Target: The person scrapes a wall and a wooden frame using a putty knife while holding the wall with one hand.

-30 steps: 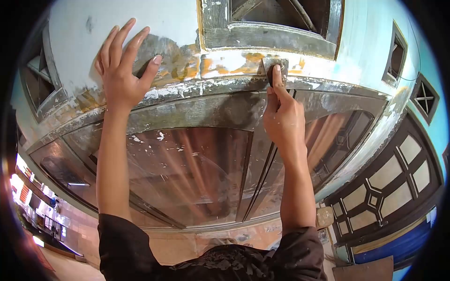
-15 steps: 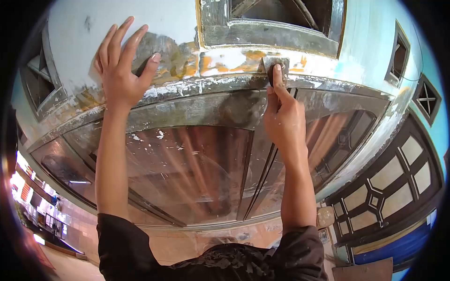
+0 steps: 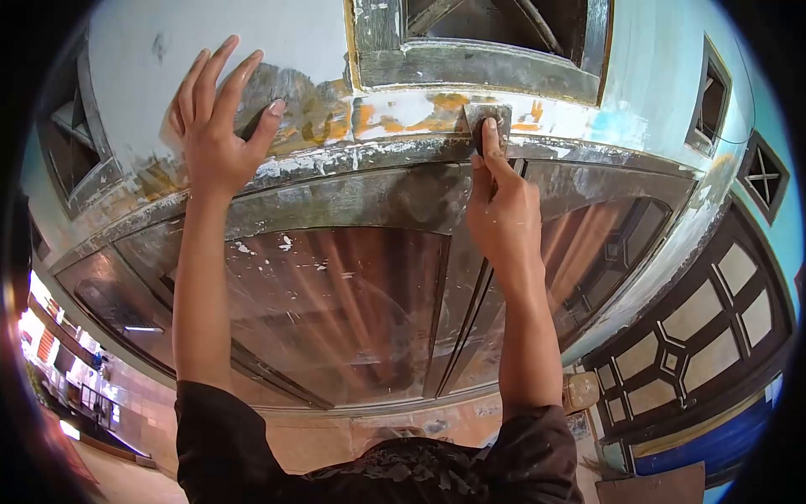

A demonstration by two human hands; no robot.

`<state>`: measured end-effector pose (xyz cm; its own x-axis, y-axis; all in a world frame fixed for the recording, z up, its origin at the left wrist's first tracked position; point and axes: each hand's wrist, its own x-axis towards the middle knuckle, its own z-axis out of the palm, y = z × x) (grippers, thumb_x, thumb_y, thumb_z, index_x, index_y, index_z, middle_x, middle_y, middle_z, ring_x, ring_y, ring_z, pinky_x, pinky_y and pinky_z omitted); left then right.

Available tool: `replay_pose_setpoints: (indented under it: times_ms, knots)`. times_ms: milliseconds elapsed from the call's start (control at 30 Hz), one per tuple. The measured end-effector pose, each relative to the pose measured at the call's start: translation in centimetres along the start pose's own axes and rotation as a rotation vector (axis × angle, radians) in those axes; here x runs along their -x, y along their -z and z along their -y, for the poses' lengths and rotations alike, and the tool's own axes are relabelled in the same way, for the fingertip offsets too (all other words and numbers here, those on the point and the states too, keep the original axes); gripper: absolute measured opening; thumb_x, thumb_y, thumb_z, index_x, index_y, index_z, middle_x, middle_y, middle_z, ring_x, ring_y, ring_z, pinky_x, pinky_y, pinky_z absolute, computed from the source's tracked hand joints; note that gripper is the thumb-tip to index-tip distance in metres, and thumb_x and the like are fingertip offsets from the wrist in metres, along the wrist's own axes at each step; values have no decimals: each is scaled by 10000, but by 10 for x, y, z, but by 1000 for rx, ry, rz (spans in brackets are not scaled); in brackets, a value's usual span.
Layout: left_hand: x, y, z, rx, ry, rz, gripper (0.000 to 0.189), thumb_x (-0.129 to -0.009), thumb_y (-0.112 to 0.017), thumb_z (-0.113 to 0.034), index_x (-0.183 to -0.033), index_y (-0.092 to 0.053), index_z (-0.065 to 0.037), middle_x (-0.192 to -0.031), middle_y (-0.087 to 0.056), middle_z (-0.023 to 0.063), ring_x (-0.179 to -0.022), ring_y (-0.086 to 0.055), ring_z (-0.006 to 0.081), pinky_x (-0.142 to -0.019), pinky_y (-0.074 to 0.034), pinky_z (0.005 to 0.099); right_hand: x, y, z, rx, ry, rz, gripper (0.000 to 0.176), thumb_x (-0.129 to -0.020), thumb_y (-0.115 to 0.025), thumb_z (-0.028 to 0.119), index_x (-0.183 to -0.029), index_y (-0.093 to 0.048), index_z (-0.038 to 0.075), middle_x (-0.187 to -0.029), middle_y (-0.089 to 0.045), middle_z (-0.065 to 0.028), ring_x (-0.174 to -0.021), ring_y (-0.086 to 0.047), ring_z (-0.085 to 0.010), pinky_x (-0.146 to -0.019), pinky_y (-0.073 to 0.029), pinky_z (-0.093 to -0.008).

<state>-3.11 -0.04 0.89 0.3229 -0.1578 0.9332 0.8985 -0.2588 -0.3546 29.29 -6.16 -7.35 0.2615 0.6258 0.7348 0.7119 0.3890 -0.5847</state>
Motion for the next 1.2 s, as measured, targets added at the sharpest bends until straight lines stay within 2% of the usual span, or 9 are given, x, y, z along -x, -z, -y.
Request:
replay_pose_setpoints:
  times_ms: [200, 267, 600, 700, 733, 800, 933, 1000, 1200]
  knots:
    - [0, 2, 0, 6, 7, 2, 483, -916, -751, -467, -1372, -727, -309, -1578, -551, -70, -1482, -452, 261, -1216, -291, 492, -1, -3, -4, 15, 2, -7, 437, -1104, -582, 173, -1541, -578, 165, -821, -660, -336, -802, -683, -516, -682, -537, -382]
    - [2, 4, -1, -9, 16, 48, 500, -955, -727, -471, -1411, -707, -268, -1602, -542, -40, -1511, -423, 276, -1227, -270, 489, -3, -7, -10, -64, 72, -47, 435, -1120, -599, 211, -1551, -568, 162, -691, -468, -102, -671, -378, -135, -606, -422, -333]
    - [2, 4, -1, 9, 10, 39, 492, -951, -732, -444, -1408, -705, -263, -1602, -541, -34, -1514, -418, 290, -1231, -268, 501, -4, 0, 5, -62, -13, 16, 441, -1124, -583, 196, -1559, -556, 126, -685, -435, -80, -670, -364, -125, -599, -411, -323]
    - [1, 3, 0, 13, 3, 37, 499, -946, -737, -444, -1411, -702, -264, -1602, -540, -31, -1513, -420, 288, -1230, -269, 503, -2, -12, -11, -58, 139, -86, 478, -1098, -593, 163, -1572, -538, 175, -728, -625, -282, -596, -509, -427, -629, -501, -354]
    - [2, 3, -1, 15, 8, 36, 499, -946, -737, -444, -1411, -702, -264, -1602, -540, -31, -1513, -420, 288, -1230, -269, 503, 0, -11, -11, -53, 141, -84, 478, -1098, -593, 163, -1572, -538, 175, -728, -625, -282, -596, -509, -427, -629, -501, -354]
    - [1, 2, -1, 8, 10, 9, 475, -917, -755, -458, -1364, -731, -298, -1580, -553, -57, -1482, -450, 268, -1221, -293, 499, 4, -5, -4, -59, 13, 6, 451, -1123, -586, 190, -1567, -544, 127, -703, -438, -56, -692, -364, -120, -605, -402, -320]
    - [1, 1, -1, 15, 0, 0, 473, -917, -755, -457, -1362, -732, -300, -1577, -555, -60, -1481, -452, 262, -1220, -294, 497, -4, -2, 1, -62, 7, 17, 449, -1122, -586, 185, -1566, -547, 127, -714, -494, -86, -695, -372, -122, -614, -411, -323]
    - [1, 3, 0, 11, 1, 31, 485, -959, -732, -447, -1413, -699, -280, -1606, -532, -45, -1511, -423, 279, -1228, -269, 503, -1, -5, -4, -67, 70, -28, 459, -1107, -580, 161, -1563, -544, 124, -736, -593, -293, -615, -388, -290, -648, -498, -356]
    - [3, 3, 0, 9, 2, 32, 497, -946, -744, -447, -1414, -699, -284, -1610, -526, -49, -1515, -419, 272, -1229, -272, 500, -6, -2, -3, -49, 50, -6, 453, -1107, -579, 151, -1559, -552, 126, -802, -624, -321, -639, -438, -273, -680, -504, -354]
